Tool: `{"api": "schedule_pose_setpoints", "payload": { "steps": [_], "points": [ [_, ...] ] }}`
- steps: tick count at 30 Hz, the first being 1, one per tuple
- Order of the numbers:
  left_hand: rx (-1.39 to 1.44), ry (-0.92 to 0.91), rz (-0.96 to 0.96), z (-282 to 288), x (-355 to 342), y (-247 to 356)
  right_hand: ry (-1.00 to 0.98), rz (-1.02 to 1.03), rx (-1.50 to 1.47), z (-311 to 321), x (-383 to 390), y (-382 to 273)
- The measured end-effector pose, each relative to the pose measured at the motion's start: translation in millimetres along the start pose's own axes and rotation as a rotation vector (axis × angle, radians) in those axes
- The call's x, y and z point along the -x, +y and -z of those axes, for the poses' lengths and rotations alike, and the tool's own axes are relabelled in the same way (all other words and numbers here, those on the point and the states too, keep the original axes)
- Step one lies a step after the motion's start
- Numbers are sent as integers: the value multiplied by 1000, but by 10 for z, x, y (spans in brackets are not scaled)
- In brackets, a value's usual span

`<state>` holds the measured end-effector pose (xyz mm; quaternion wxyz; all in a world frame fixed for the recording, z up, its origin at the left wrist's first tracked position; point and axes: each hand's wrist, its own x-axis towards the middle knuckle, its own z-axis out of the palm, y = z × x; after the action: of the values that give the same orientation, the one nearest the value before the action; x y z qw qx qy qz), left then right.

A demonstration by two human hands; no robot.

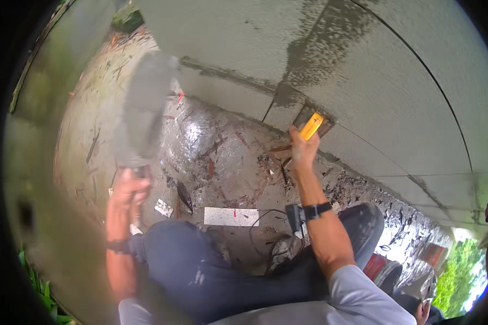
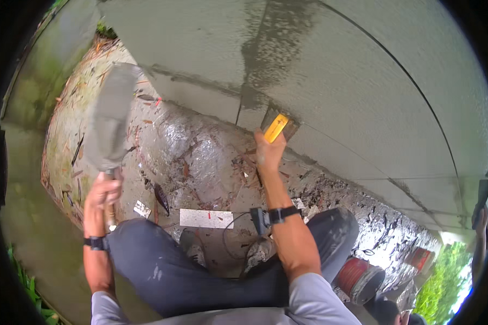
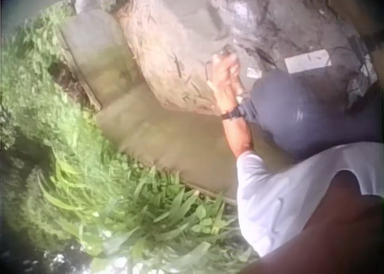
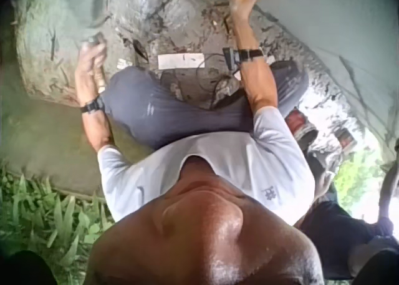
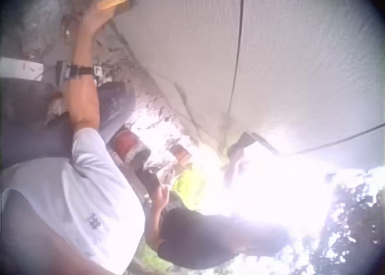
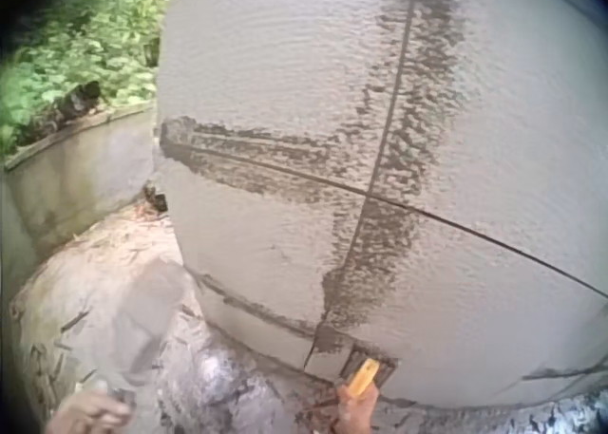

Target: Applying mortar or plaster to a tiled wall surface using a trowel and a plastering hawk.

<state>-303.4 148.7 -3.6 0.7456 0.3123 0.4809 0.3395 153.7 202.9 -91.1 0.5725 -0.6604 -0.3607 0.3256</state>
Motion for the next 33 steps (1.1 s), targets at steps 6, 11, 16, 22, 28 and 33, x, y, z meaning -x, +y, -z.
{"api": "schedule_pose_setpoints", "payload": {
  "steps": [6, 11, 16, 22, 28, 33],
  "points": [
    [181, -146, 205, -448, -566, -758, -798, -190, 151, 70, 47, -1098],
    [235, -197, 283, -606, -666, -1200, -1237, -392, 276, 18, 162, -1533],
    [216, -216, 300, -922, -835, -1311, -1294, -410, 336, -23, 112, -1231],
    [116, -129, 273, -1042, -848, -1298, -1383, -318, 540, -44, 98, -967],
    [263, -146, 155, -926, -772, -1298, -915, 392, 845, 251, 129, -178],
    [318, -134, 141, -825, -672, -1393, -847, 362, 1280, -70, 4, 735]
  ]
}}
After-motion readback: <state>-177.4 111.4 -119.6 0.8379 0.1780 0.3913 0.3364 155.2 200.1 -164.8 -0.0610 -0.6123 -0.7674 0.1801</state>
